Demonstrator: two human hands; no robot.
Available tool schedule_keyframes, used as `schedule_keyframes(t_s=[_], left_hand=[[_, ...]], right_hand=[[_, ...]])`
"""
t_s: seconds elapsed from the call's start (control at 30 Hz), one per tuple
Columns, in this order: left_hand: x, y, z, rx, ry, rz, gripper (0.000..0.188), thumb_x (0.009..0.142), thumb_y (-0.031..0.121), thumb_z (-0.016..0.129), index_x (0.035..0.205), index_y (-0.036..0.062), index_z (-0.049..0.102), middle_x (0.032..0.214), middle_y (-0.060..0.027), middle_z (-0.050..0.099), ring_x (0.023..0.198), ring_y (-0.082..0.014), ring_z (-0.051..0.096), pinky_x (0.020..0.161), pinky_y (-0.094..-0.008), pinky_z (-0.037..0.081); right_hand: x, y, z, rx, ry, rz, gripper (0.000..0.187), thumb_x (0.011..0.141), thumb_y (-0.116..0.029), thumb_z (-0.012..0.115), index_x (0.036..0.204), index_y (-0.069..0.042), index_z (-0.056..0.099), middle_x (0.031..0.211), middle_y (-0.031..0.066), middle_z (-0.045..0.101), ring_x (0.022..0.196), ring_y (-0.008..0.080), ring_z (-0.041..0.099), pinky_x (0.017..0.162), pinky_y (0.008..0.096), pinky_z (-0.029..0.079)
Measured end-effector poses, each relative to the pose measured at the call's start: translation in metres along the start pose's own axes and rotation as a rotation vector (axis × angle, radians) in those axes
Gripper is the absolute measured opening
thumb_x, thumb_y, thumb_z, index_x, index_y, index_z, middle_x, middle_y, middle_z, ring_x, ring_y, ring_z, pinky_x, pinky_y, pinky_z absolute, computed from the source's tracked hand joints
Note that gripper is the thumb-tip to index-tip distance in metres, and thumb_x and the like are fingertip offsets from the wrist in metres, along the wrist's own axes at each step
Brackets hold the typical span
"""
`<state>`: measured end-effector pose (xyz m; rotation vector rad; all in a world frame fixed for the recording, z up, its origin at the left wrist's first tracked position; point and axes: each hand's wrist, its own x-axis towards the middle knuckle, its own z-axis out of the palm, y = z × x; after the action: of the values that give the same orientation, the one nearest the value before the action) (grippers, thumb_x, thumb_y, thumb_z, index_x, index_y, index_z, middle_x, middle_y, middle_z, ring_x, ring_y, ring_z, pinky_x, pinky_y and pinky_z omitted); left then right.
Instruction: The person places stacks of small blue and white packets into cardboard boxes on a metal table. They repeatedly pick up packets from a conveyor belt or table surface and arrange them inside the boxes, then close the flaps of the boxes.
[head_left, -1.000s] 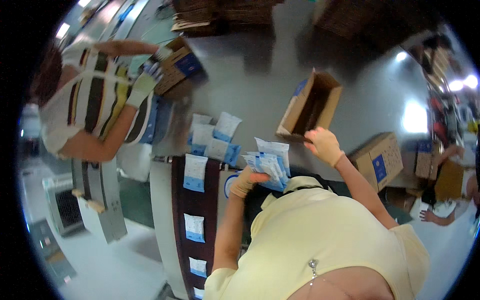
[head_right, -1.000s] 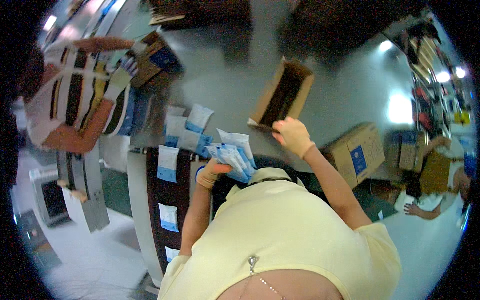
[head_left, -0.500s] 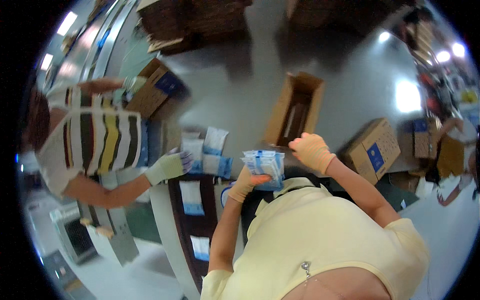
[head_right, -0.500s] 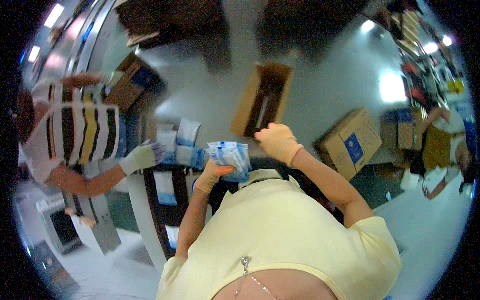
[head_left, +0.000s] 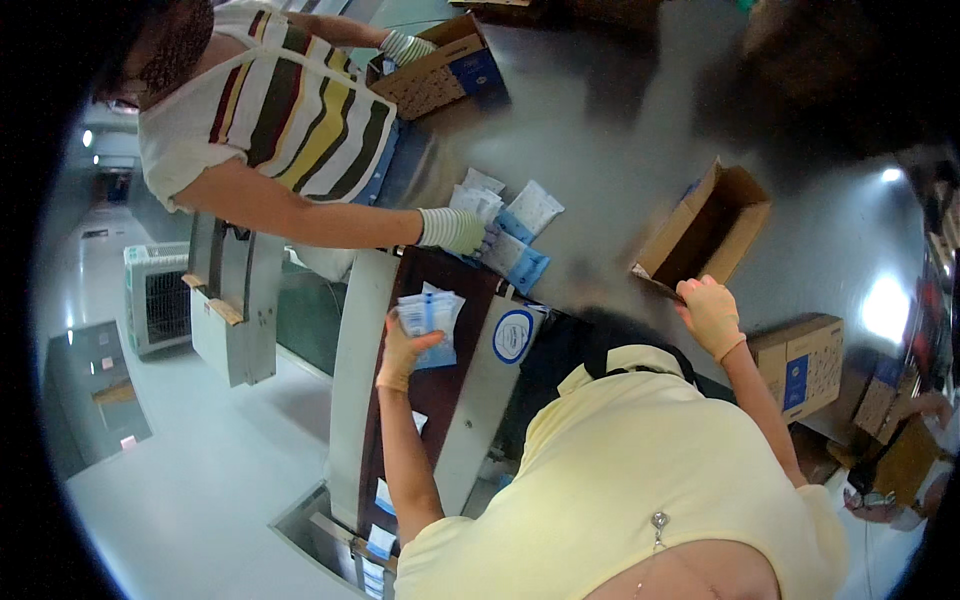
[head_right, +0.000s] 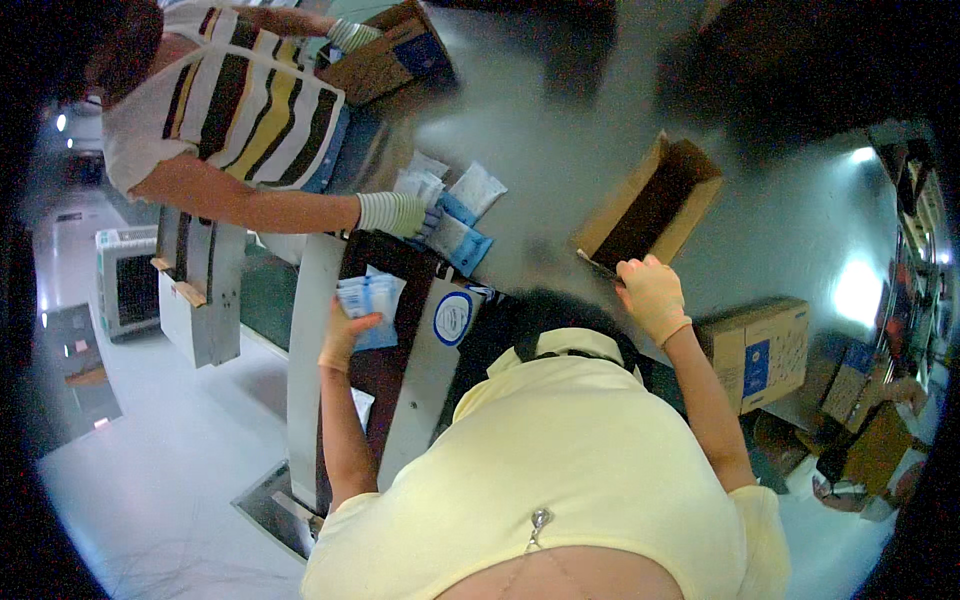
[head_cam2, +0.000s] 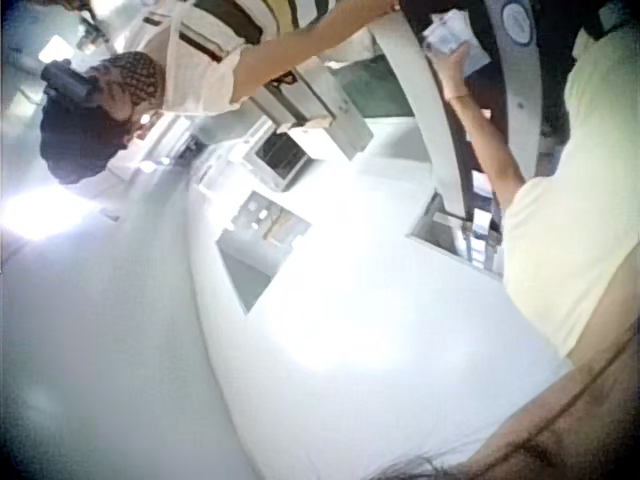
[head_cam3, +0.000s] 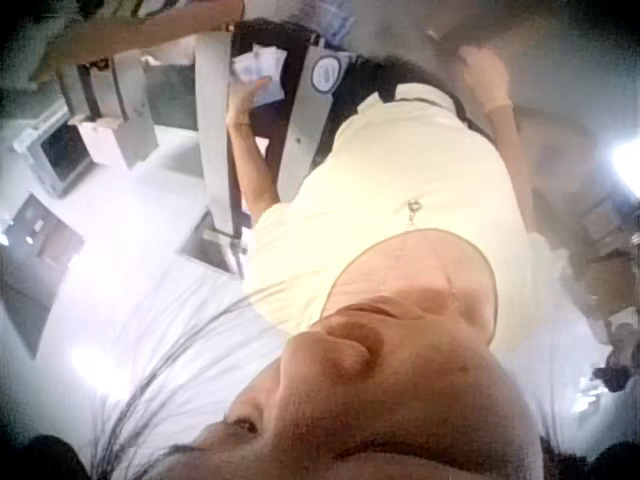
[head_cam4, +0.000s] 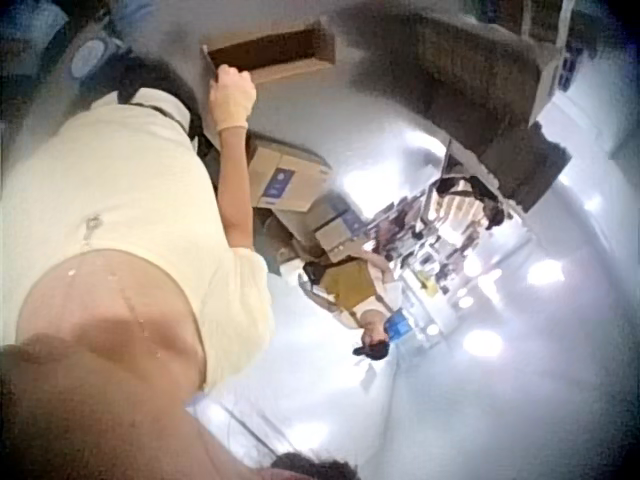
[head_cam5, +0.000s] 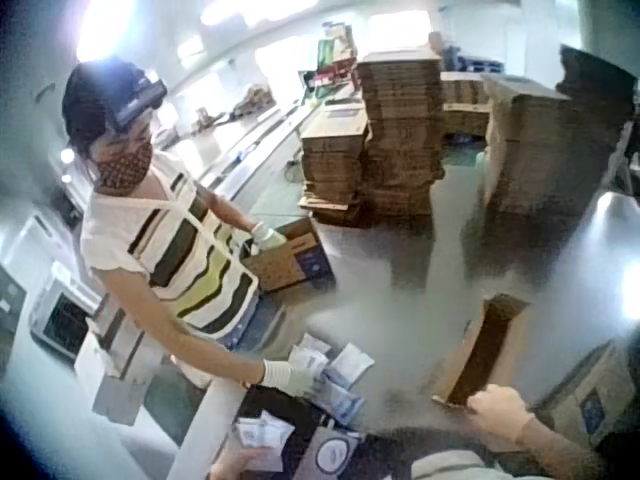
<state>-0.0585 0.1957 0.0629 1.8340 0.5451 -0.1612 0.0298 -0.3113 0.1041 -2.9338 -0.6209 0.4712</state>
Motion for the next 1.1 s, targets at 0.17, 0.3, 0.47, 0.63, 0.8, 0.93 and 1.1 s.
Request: schedule_keyframes(t_s=[0.17, 0.3, 0.47, 0.63, 0.8, 0.93, 1.1], left_hand=[[0.057, 0.055, 0.050, 0.714, -0.160, 0.120, 0.092, 0.052, 0.043, 0.086, 0.126, -0.0002, 0.052, 0.112, -0.0204, 0.058, 0.104, -0.0351, 0.060, 0.087, -0.0416, 0.050], [0.074, 0.117, 0.143, 0.710, -0.230, 0.512, 0.103, 0.051, 0.033, 0.088, 0.137, 0.0037, 0.040, 0.103, -0.0171, 0.062, 0.102, -0.0338, 0.057, 0.090, -0.0426, 0.045], [0.095, 0.158, 0.262, 0.971, -0.302, 0.721, 0.111, 0.051, 0.016, 0.086, 0.144, 0.0072, 0.026, 0.094, -0.0106, 0.065, 0.101, -0.0293, 0.058, 0.099, -0.0380, 0.035], [0.149, 0.026, 0.336, 1.148, -0.235, 1.113, 0.059, 0.075, 0.016, 0.069, 0.129, 0.0105, 0.045, 0.114, -0.0106, 0.057, 0.114, -0.0267, 0.049, 0.098, -0.0388, 0.038], [0.098, 0.110, 0.344, 2.145, -0.580, 0.952, 0.042, 0.077, 0.016, 0.063, 0.118, 0.0172, 0.054, 0.105, -0.0065, 0.058, 0.111, -0.0223, 0.051, 0.087, -0.0404, 0.040], [0.121, 0.122, 0.307, 1.519, -0.403, 0.882, 0.042, 0.071, 0.024, 0.072, 0.110, 0.0164, 0.060, 0.100, -0.0053, 0.062, 0.103, -0.0228, 0.056, 0.082, -0.0394, 0.040], [0.107, 0.211, 0.248, 1.023, -0.135, 0.933, 0.053, 0.068, 0.025, 0.076, 0.114, 0.0080, 0.058, 0.107, -0.0136, 0.062, 0.100, -0.0317, 0.060, 0.083, -0.0479, 0.047]], right_hand=[[0.004, 0.001, -0.007, 0.004, -0.078, 0.014, 0.018, 0.080, -0.023, 0.066, 0.093, -0.011, 0.062, 0.090, 0.0058, 0.064, 0.091, 0.0269, 0.058, 0.076, 0.0409, 0.051], [0.003, 0.002, -0.018, 0.041, -0.115, -0.014, 0.015, 0.082, -0.021, 0.063, 0.093, -0.011, 0.066, 0.090, 0.0055, 0.066, 0.091, 0.0268, 0.060, 0.077, 0.0403, 0.052], [0.001, -0.003, -0.022, 0.000, -0.174, -0.075, 0.013, 0.084, -0.018, 0.059, 0.094, -0.013, 0.066, 0.093, 0.0042, 0.067, 0.094, 0.0243, 0.060, 0.078, 0.0371, 0.051], [0.006, -0.019, -0.010, -0.084, -0.101, -0.142, 0.011, 0.082, -0.018, 0.059, 0.090, -0.014, 0.065, 0.087, 0.0030, 0.066, 0.091, 0.0237, 0.061, 0.072, 0.0372, 0.053], [0.001, -0.013, 0.002, -0.077, -0.088, -0.068, 0.012, 0.081, -0.018, 0.059, 0.091, -0.014, 0.065, 0.085, 0.0021, 0.065, 0.091, 0.0225, 0.061, 0.070, 0.0370, 0.052], [0.005, -0.019, -0.005, -0.114, -0.106, -0.095, 0.016, 0.081, -0.017, 0.060, 0.096, -0.014, 0.065, 0.088, 0.0024, 0.066, 0.092, 0.0229, 0.062, 0.072, 0.0370, 0.052], [0.003, -0.021, -0.005, -0.081, -0.147, -0.053, 0.018, 0.082, -0.016, 0.062, 0.100, -0.015, 0.066, 0.092, 0.0036, 0.068, 0.093, 0.0240, 0.064, 0.074, 0.0376, 0.052]])
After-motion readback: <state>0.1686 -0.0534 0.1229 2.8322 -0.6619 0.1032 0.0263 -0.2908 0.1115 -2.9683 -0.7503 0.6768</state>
